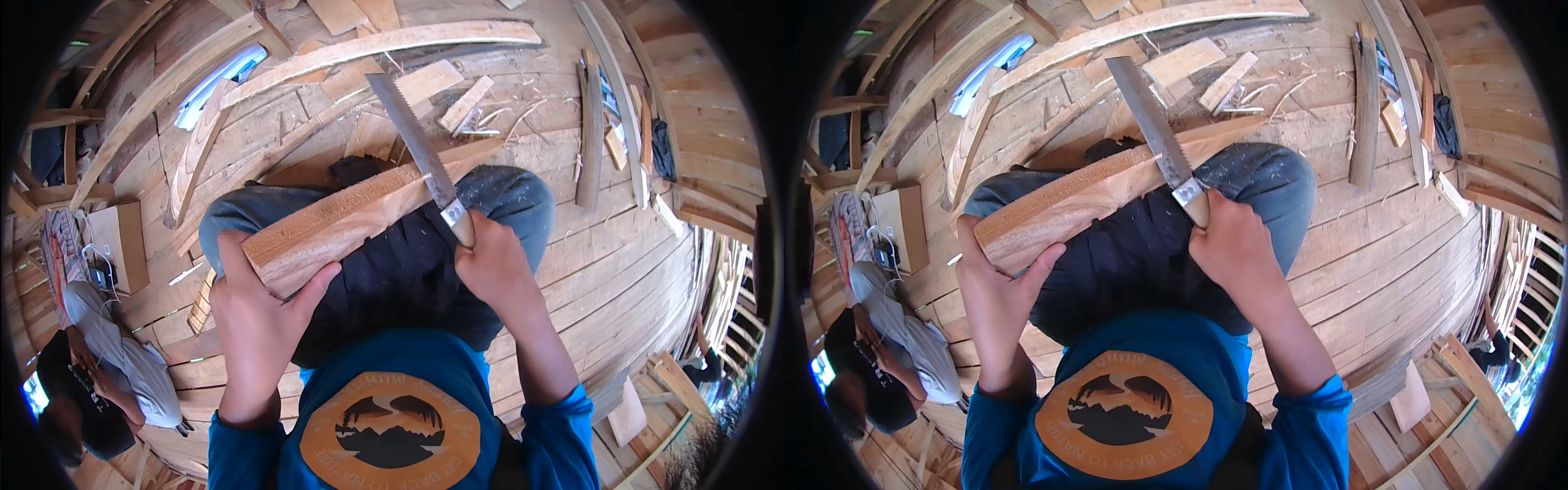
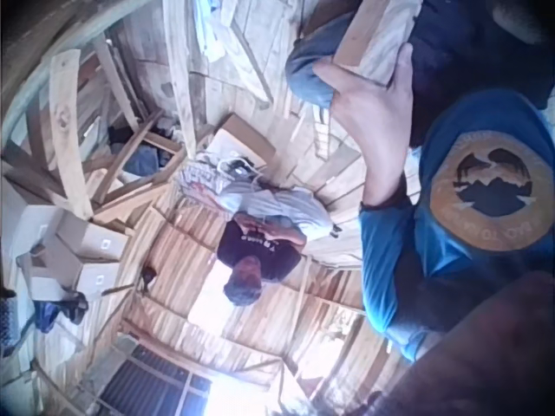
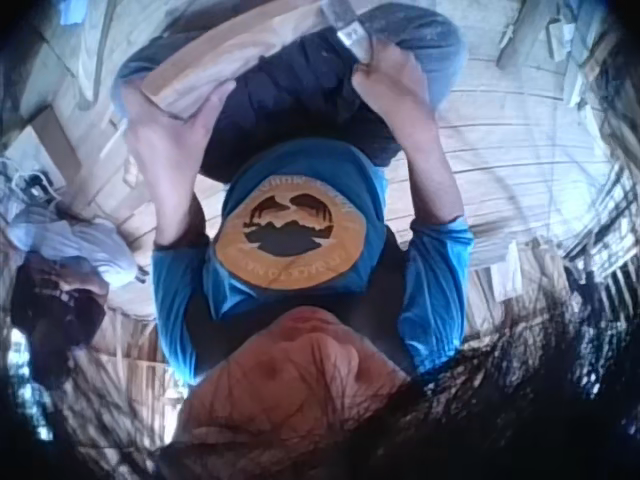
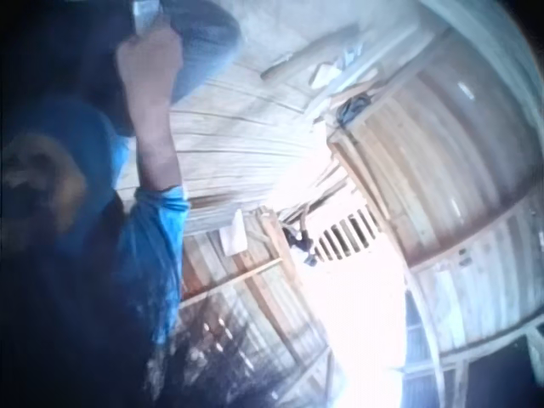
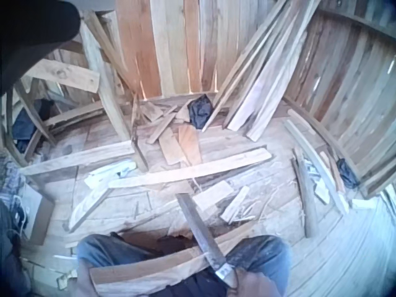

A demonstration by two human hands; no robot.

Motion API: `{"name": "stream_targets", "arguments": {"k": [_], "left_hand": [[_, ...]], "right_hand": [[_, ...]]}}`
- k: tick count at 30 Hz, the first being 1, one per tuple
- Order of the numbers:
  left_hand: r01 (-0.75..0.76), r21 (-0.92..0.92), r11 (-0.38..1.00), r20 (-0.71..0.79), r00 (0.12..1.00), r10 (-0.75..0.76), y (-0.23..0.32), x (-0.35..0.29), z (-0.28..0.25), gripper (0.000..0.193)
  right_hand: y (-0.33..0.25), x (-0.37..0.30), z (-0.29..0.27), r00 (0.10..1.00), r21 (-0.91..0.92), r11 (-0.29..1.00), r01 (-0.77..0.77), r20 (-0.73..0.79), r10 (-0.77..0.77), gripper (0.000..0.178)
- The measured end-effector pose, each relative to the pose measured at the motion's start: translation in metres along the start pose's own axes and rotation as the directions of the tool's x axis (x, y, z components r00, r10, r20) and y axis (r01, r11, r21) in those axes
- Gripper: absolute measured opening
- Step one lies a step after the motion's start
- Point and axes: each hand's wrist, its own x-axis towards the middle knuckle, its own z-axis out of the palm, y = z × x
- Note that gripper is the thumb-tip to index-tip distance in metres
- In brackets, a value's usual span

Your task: The person saws a piece of wood by hand while holding it steady with one hand.

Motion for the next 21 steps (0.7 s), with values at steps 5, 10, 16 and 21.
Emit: {"name": "stream_targets", "arguments": {"k": [5, 10, 16, 21], "left_hand": [[-0.026, 0.018, 1.000, -0.022, 0.999, 0.026, 0.007, 0.002, -0.002, 0.070], [0.000, -0.002, 1.000, -0.005, 1.000, 0.000, -0.004, -0.005, -0.001, 0.070], [-0.027, 0.040, 0.999, 0.004, 1.000, 0.027, -0.001, -0.002, -0.003, 0.069], [-0.035, -0.003, 0.999, 0.026, 0.999, 0.035, 0.006, -0.002, -0.005, 0.067]], "right_hand": [[0.005, 0.017, -0.008, 0.998, -0.013, 0.999, -0.035, -0.049, 0.034, 0.019], [-0.016, 0.004, -0.006, 1.000, -0.029, 0.999, 0.027, 0.012, -0.027, 0.017], [-0.024, -0.013, -0.005, 1.000, -0.090, 0.996, 0.027, 0.003, -0.027, 0.019], [0.003, 0.006, -0.006, 0.999, -0.081, 0.997, -0.013, -0.033, 0.011, 0.020]]}}
